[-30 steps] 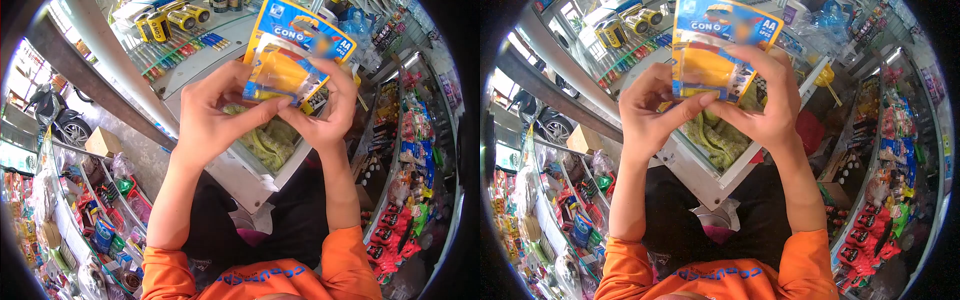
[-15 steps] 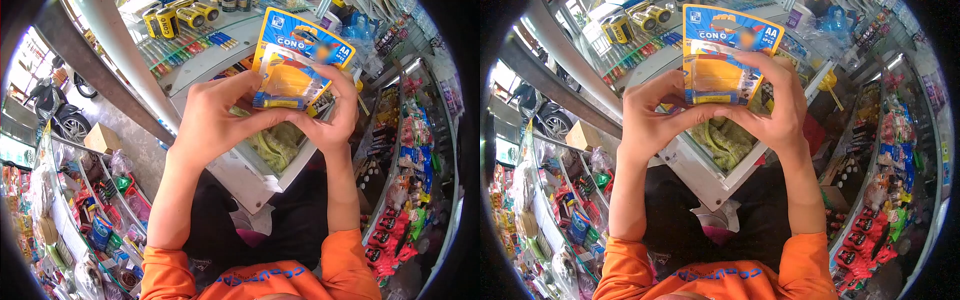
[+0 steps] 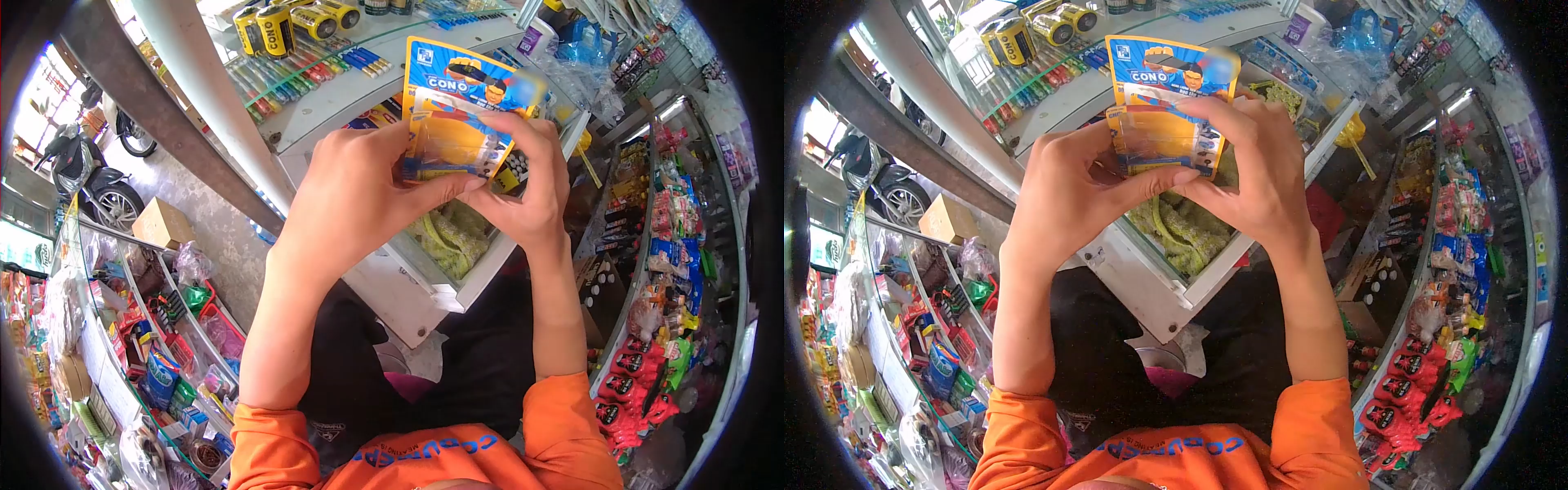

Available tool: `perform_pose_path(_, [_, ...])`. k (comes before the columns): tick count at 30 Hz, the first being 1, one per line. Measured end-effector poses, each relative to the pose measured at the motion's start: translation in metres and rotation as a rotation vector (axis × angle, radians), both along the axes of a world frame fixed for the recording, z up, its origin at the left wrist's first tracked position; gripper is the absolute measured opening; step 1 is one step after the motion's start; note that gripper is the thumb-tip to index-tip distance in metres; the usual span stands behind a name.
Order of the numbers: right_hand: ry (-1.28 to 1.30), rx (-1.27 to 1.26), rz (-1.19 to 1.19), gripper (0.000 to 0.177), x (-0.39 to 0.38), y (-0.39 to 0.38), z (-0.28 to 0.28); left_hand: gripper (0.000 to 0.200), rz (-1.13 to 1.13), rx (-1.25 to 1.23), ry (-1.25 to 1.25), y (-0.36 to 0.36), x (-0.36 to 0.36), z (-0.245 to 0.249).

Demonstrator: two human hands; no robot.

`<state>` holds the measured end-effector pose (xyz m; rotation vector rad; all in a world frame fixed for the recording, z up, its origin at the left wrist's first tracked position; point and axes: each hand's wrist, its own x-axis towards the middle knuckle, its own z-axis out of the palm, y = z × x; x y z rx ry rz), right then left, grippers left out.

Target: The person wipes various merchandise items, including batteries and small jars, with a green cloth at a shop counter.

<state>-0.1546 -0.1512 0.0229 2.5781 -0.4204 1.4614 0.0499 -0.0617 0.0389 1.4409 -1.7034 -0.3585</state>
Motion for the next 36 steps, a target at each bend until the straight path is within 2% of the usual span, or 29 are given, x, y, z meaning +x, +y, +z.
perform_pose_path(7, [0.027,-0.002,0.012,0.068,0.002,0.002,0.0,0.043,-0.014,-0.029,-0.059,0.001,0.004,-0.001])
perform_pose_path(10, [-0.002,0.025,0.025,0.071,0.003,0.002,0.003,0.045,-0.005,-0.16,-0.113,-0.002,-0.002,-0.008])
perform_pose_path(12, [-0.018,0.044,0.029,0.072,0.004,0.002,0.004,0.043,0.037,-0.298,-0.031,-0.003,-0.007,-0.01])
perform_pose_path(14, [-0.08,0.215,0.059,0.072,0.008,0.004,0.003,0.044,0.038,-0.266,-0.032,-0.002,-0.006,-0.009])
perform_pose_path(19, [-0.038,0.243,0.049,0.073,0.005,0.007,0.004,0.043,0.017,-0.246,-0.056,-0.002,0.001,-0.009])
perform_pose_path(21, [-0.04,0.251,0.05,0.074,0.004,0.007,0.005,0.041,-0.16,-0.053,0.273,-0.003,0.002,-0.007])
perform_pose_path(22, [-0.13,0.421,0.144,0.075,0.005,0.008,0.004,0.041,-0.162,-0.051,0.273,-0.002,0.005,-0.006])
perform_pose_path(23, [-0.221,0.591,0.238,0.077,0.005,0.008,0.003,0.038,-0.254,0.059,0.427,0.0,0.009,-0.003])
perform_pose_path(24, [-0.214,0.602,0.231,0.08,0.002,0.005,0.004,0.036,-0.344,0.17,0.581,0.001,0.011,-0.002])
perform_pose_path(25, [-0.216,0.604,0.228,0.08,0.002,0.004,0.003,0.036,-0.347,0.174,0.581,0.0,0.009,-0.004])
perform_pose_path(27, [-0.316,0.725,0.366,0.083,0.002,0.001,0.001,0.035,-0.416,-0.076,0.505,-0.006,0.007,-0.012])
perform_pose_path(28, [-0.34,0.744,0.391,0.084,0.003,0.001,0.003,0.035,-0.42,-0.072,0.506,-0.008,0.006,-0.014])
perform_pose_path(30, [-0.375,0.79,0.437,0.084,0.004,0.003,0.005,0.037,-0.385,-0.267,0.369,-0.011,0.005,-0.016])
perform_pose_path(31, [-0.408,0.835,0.488,0.084,0.005,0.004,0.007,0.037,-0.386,-0.267,0.368,-0.011,0.004,-0.014])
perform_pose_path(33, [-0.441,0.858,0.516,0.084,0.008,0.006,0.008,0.033,-0.311,-0.501,0.192,-0.009,0.001,-0.007])
perform_pose_path(36, [-0.463,0.902,0.56,0.083,0.008,0.012,0.012,0.029,-0.268,-0.607,0.169,-0.004,-0.004,-0.002])
